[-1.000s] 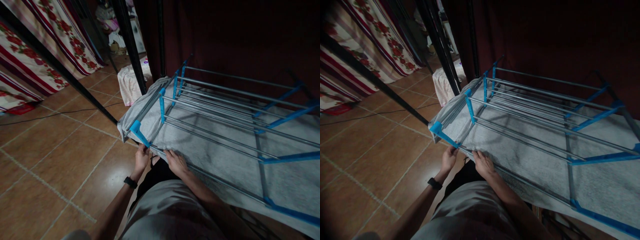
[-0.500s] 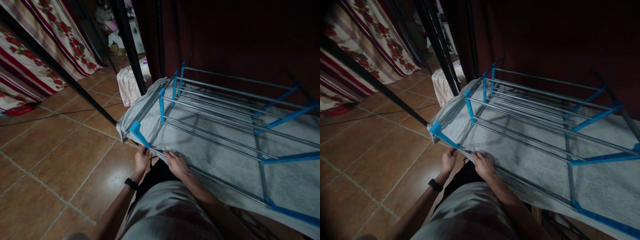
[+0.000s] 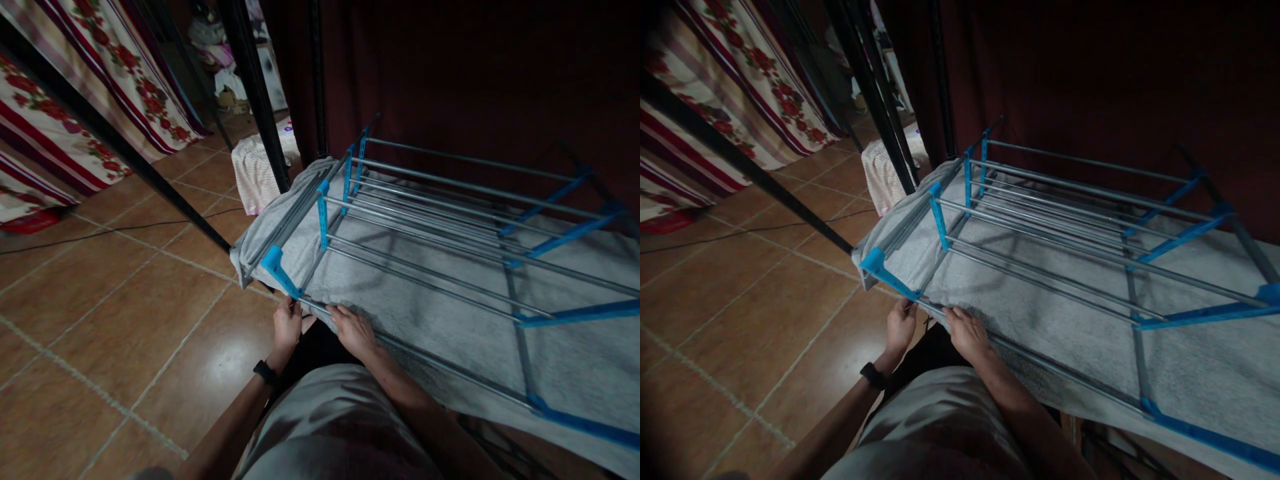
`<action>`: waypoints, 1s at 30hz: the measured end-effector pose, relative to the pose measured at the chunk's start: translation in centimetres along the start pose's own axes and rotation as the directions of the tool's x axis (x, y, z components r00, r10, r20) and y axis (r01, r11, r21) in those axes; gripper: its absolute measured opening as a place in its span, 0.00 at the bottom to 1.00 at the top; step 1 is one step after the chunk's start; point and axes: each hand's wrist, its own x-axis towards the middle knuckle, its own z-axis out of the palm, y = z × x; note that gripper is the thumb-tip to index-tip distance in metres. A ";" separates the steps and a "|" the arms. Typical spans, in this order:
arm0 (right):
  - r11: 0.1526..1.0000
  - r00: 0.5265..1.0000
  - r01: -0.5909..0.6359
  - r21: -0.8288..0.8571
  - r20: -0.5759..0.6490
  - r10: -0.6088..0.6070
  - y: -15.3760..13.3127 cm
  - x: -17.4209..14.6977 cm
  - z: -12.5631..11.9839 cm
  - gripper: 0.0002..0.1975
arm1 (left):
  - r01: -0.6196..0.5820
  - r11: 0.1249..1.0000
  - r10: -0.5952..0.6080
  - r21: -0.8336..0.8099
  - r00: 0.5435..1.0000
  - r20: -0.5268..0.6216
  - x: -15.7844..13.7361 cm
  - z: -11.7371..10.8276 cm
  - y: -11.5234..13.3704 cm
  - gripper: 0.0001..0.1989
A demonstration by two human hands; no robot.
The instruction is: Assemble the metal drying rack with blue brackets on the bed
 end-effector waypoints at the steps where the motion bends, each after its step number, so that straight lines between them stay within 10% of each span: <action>1: 1.000 1.000 -0.003 0.001 -0.001 0.003 0.0 0.0 0.0 0.23 | 0.001 1.000 -0.001 0.004 1.000 -0.002 -0.1 0.0 0.1 0.12; 23: 1.000 0.999 -0.024 0.006 -0.028 0.024 0.2 0.4 0.3 0.22 | 0.008 0.988 -0.022 -0.156 0.996 -0.087 -0.1 1.2 -0.2 0.17; 30: 0.987 0.912 0.098 0.125 -0.409 -0.039 1.3 -3.9 -1.0 0.22 | 0.074 0.925 -0.014 -0.374 0.987 0.161 0.5 -0.4 -0.6 0.16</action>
